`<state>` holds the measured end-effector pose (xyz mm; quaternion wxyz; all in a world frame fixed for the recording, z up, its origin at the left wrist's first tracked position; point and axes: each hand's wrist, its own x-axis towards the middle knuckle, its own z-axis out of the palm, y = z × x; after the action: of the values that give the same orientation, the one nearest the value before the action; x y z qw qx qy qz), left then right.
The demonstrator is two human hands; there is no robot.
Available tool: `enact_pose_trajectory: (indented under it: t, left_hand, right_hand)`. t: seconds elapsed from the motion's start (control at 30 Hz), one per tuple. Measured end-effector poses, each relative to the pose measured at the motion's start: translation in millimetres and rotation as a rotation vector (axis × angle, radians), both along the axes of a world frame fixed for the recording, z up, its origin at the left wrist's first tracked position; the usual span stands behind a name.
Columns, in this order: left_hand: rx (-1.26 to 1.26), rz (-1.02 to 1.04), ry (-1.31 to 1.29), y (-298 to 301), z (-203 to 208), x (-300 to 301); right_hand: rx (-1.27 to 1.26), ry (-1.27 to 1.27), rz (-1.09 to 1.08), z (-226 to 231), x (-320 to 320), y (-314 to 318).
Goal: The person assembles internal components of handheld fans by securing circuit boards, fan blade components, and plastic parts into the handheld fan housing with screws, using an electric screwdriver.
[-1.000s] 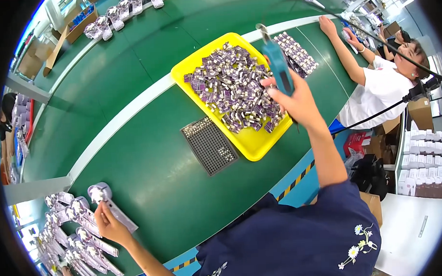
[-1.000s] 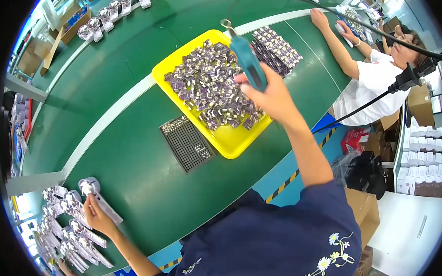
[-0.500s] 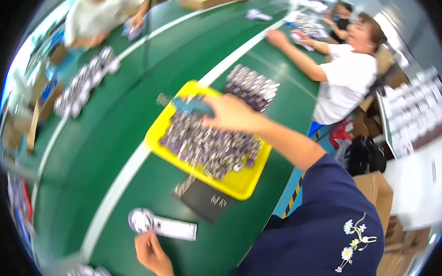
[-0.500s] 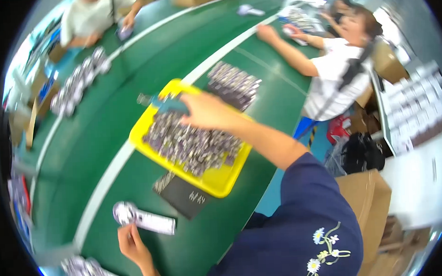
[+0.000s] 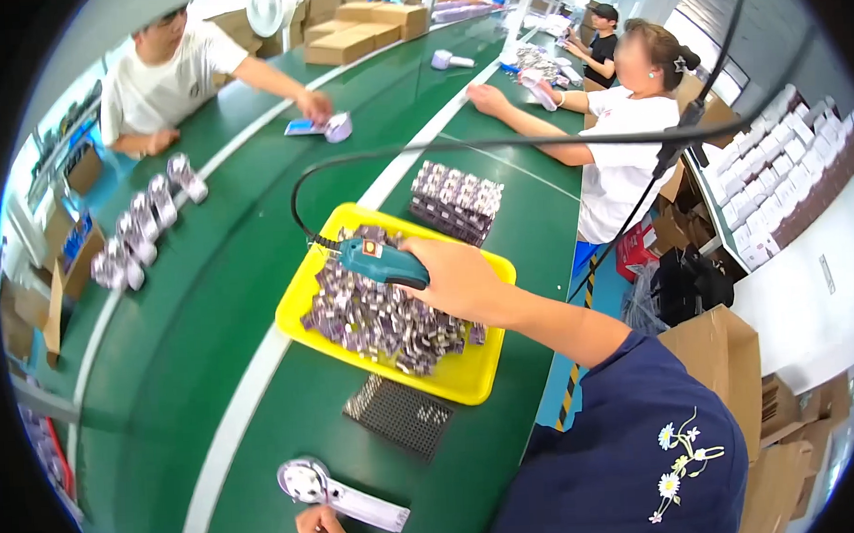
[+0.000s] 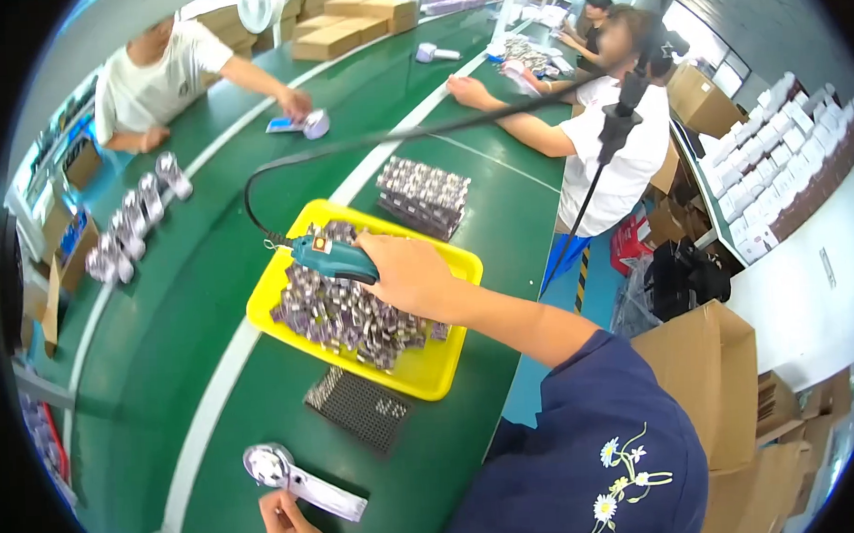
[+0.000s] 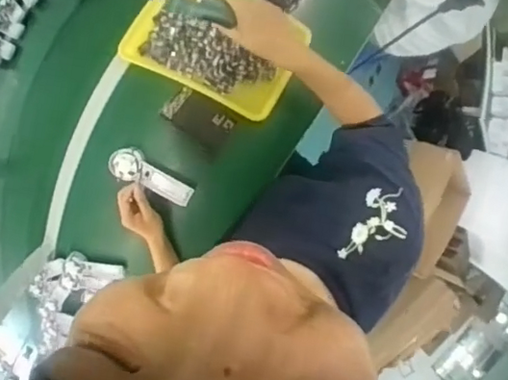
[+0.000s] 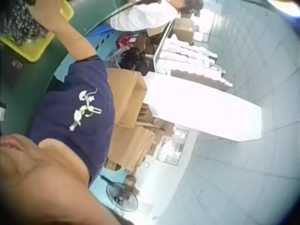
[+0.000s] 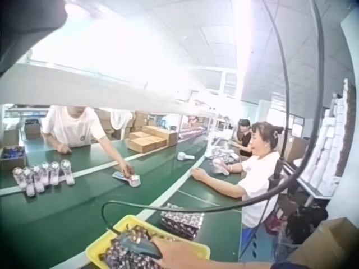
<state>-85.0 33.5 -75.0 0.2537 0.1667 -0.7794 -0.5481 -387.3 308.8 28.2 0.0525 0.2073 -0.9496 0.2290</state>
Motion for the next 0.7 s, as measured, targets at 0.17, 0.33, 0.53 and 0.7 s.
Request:
enact_pose_trajectory:
  t: [0.17, 0.33, 0.53, 0.7]
  left_hand:
    - [0.055, -0.013, -0.009, 5, 19, -8]
    - [0.061, -0.044, -0.040, 3, 19, -10]
    - [0.038, 0.003, -0.035, 9, 26, -20]
    - [-0.122, 0.000, -0.047, 9, 19, -16]
  right_hand:
    - [-0.230, 0.016, 0.062, 2, 15, -9]
    - [-0.553, -0.351, 0.112, 2, 4, 1]
    - [-0.391, -0.314, 0.139, -3, 13, 2]
    - [-0.163, -0.040, 0.113, -4, 10, -3]
